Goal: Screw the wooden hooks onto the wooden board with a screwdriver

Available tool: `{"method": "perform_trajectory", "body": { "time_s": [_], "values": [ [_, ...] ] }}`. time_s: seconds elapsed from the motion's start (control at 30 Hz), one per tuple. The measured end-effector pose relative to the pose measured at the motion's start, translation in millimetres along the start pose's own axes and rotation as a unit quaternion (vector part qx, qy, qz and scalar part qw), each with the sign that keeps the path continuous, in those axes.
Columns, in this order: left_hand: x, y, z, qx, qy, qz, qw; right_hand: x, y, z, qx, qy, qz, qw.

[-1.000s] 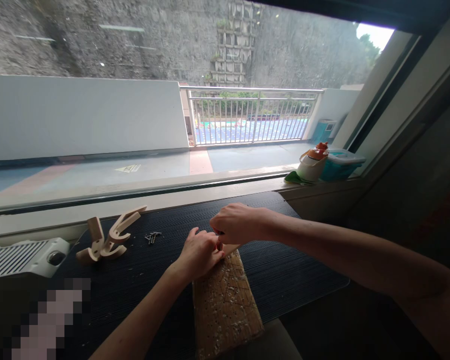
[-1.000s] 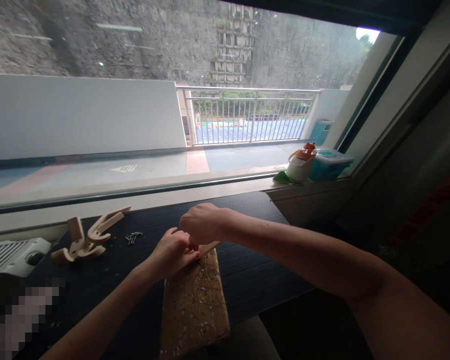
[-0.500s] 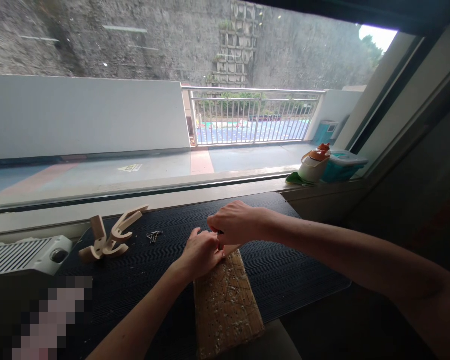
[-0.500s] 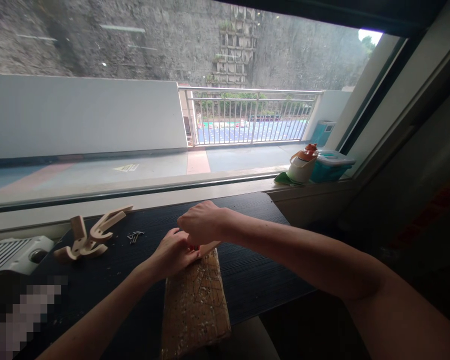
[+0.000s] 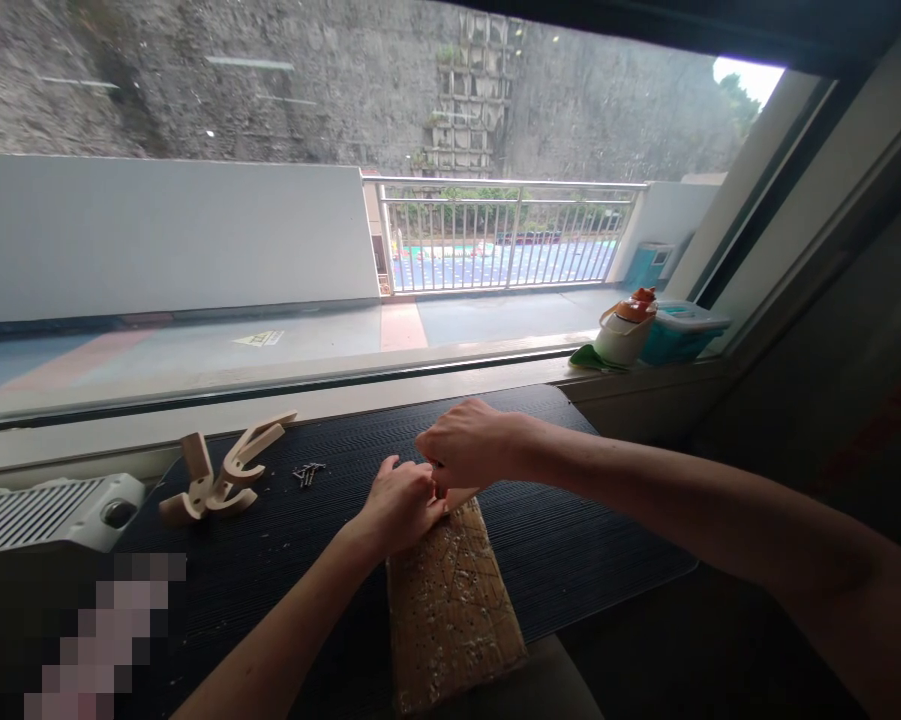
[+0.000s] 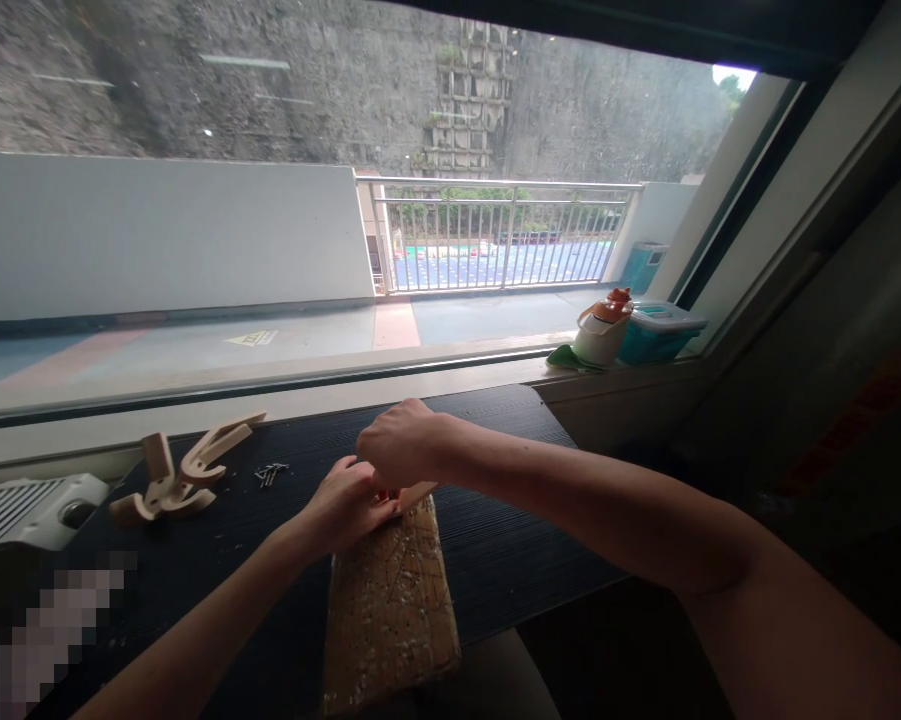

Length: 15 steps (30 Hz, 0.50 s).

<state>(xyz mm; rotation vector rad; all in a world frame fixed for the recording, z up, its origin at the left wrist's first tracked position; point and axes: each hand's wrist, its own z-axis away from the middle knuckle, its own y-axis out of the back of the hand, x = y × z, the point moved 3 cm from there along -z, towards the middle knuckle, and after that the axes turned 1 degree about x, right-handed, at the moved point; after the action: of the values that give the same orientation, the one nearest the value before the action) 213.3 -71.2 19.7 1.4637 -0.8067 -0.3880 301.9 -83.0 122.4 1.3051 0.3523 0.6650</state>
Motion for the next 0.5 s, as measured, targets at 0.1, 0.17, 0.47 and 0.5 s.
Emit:
{"method": "perform_trajectory", "body": {
  "time_s": [0.1, 0.17, 0.47, 0.5],
  "values": [
    [-1, -1, 0, -0.004, 0.003, -0.001, 1.000, -1, 4, 1, 0.000, 0.024, 0.001, 1.000],
    [-2, -1, 0, -0.001, 0.007, -0.001, 1.000, -2, 4, 0, -0.004, 0.050, 0.002, 0.999],
    [-4, -6, 0, 0.013, 0.008, -0.004, 1.000, 3, -6, -6, 0.009, 0.017, -0.011, 1.000],
    [-5, -6, 0, 0.013, 0.008, -0.005, 1.000, 4, -5, -5, 0.009, 0.014, -0.015, 1.000]
  ]
}}
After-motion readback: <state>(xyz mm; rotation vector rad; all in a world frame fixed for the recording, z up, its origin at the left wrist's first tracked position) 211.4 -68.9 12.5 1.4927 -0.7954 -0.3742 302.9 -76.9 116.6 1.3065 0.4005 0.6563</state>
